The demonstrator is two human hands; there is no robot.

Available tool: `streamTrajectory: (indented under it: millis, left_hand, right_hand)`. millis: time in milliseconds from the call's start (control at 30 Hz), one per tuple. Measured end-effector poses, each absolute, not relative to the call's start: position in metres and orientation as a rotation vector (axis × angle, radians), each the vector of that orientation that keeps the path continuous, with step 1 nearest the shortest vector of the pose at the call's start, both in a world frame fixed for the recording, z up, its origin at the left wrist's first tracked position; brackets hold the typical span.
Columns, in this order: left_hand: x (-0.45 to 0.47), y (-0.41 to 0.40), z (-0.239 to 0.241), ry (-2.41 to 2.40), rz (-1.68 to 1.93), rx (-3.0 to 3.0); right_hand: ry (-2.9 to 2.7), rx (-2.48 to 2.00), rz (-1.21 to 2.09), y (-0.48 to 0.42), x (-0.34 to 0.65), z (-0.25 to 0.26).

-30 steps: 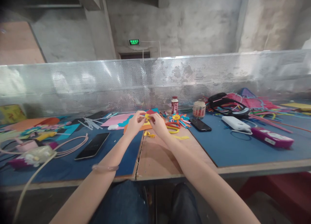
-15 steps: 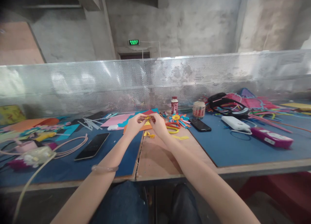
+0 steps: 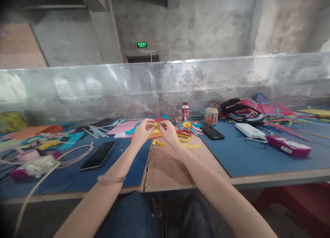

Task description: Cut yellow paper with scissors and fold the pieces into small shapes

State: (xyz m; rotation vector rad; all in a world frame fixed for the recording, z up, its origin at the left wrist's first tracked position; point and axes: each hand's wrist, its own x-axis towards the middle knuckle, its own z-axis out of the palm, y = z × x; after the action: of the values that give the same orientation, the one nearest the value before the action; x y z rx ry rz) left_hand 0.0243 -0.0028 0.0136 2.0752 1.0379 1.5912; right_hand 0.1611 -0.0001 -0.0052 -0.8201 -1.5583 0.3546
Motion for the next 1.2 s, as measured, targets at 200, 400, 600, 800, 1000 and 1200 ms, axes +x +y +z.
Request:
streamTrajectory:
  millis: [200, 400, 600, 800, 1000, 1200]
  left_hand:
    - [0.026, -0.005, 0.014, 1.035, 1.536, 2.112]
    - [0.027, 0.000, 0.012, 1.019, 1.556, 1.966]
    - [0.026, -0.002, 0.011, 1.001, 1.494, 1.750]
    - [0.026, -0.002, 0.010, 0.965, 1.463, 1.686]
    - [0.026, -0.002, 0.011, 0.929, 1.467, 1.696]
    - [0.026, -0.004, 0.013, 0.928, 1.453, 1.695]
  right_hand:
    - [-1.606, -0.835, 0.256, 0.005, 0.163, -0.008]
    - [-1.631, -0.799, 0.160, 0.006, 0.165, -0.010]
    - [-1.661, -0.752, 0.172, -0.001, 0.164, -0.007]
    - [-1.688, -0.747, 0.158, -0.001, 0.165, -0.007]
    - [-1.702, -0.711, 0.128, 0.000, 0.166, -0.008]
    - [-1.698, -0.709, 0.099, -0.004, 0.166, -0.005]
